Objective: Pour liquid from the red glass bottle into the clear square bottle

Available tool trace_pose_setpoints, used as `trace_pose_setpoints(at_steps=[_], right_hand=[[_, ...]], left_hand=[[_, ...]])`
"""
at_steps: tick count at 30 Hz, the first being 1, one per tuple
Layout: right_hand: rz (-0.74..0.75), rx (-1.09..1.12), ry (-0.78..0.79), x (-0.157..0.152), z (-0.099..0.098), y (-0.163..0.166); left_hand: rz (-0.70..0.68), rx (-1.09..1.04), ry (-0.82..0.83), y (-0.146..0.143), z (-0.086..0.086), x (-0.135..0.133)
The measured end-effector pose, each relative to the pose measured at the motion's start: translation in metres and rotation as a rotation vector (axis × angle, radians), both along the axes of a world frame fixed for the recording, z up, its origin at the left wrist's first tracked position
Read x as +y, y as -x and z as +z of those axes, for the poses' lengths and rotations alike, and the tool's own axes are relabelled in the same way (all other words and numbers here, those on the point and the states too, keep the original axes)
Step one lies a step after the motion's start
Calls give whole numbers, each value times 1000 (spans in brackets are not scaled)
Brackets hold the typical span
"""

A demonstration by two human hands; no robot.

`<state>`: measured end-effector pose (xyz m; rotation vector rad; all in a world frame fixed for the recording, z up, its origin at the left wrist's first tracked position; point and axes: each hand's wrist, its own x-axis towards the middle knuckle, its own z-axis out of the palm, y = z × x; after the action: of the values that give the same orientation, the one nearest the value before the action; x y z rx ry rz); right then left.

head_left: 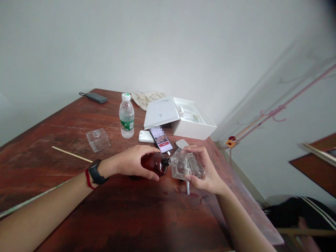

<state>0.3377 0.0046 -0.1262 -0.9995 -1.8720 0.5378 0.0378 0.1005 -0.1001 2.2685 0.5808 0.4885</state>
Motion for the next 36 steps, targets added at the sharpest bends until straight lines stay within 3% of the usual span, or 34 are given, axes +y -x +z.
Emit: trace_pose_setpoints(at_steps=[36], right_hand=[[-29,-21,13,-2,-1,-3]], left_hand=[[9,3,14,-2,2,-2]])
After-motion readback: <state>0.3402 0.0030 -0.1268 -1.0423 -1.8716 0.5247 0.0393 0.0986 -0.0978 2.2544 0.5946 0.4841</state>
